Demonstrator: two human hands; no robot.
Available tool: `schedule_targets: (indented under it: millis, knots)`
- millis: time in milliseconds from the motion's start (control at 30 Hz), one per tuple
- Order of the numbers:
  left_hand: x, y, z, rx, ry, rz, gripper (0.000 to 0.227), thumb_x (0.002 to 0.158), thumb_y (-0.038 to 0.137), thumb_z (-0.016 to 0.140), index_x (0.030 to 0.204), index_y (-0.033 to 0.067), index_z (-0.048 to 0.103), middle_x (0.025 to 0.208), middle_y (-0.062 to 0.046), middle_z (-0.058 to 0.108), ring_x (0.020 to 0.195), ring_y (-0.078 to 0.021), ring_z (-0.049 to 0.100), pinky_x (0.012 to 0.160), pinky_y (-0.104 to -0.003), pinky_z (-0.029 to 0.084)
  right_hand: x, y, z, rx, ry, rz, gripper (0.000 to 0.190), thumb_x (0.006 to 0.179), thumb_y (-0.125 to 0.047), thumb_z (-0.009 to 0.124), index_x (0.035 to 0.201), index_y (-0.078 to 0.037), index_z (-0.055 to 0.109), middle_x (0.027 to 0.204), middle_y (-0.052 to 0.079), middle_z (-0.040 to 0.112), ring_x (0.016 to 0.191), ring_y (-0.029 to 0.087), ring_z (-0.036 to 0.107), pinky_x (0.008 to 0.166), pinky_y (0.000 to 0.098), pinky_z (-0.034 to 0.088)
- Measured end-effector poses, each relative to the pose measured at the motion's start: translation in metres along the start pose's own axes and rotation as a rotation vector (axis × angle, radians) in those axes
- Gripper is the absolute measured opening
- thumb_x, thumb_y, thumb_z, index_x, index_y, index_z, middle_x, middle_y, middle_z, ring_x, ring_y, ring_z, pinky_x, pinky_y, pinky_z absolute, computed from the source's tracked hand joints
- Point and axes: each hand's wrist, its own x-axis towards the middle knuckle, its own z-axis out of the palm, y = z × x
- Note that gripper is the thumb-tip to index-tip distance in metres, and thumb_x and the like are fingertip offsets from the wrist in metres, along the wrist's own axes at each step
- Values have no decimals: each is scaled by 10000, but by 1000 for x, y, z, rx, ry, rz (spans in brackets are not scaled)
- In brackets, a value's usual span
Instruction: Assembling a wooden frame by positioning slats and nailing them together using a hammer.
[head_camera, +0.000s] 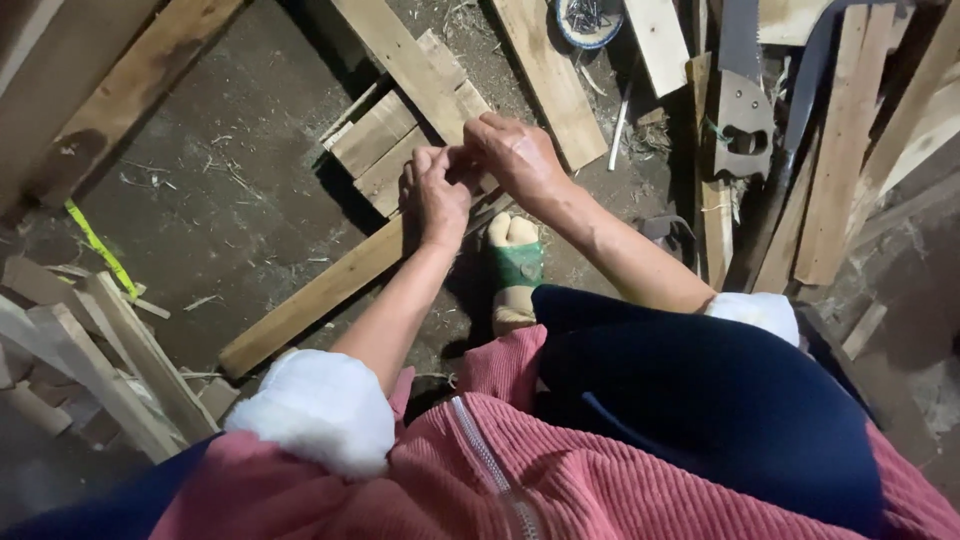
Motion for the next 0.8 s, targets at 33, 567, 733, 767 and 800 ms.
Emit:
schedule_targets:
  millis: [33,567,733,767,800]
  knots:
    - [-1,4,-1,-1,-1,2,140,919,221,610,1038,278,659,1034,40,538,1004,-284,576,893,-435,507,0,0,-2,-2,1,2,162,914,-211,715,1033,-201,605,831,13,567,788,306,695,633,434,586]
    - [1,-13,23,-19,18,-2,145,846,441,752,844,304,705,1003,70,529,1015,-222,532,966,-428,420,-87,12,-82,640,308,610,143,1039,-142,616,1174,-138,663,1101,103,677,872,209,659,710,333,605]
    - [5,-18,30,10,31,-22,161,835,476,756,848,343,667,977,84,531,1033,-223,565,919,-424,480,-257,64,-21,64,327,740,192,1039,-209,706,1161,-93,611,1056,162,554,947,436,646,715,553,590]
    - [5,-17,29,22,45,-22,161,835,467,760,840,335,668,975,73,535,1031,-229,565,935,-421,471,-294,79,8,-45,253,863,364,961,-342,752,1208,-152,565,1124,136,521,1029,421,617,786,574,577]
    - [4,-16,30,33,54,-19,161,835,458,764,833,328,669,973,62,539,1029,-235,564,951,-419,461,-335,93,35,-158,177,990,536,883,-475,800,1256,-212,519,1193,109,488,1112,406,588,856,594,565]
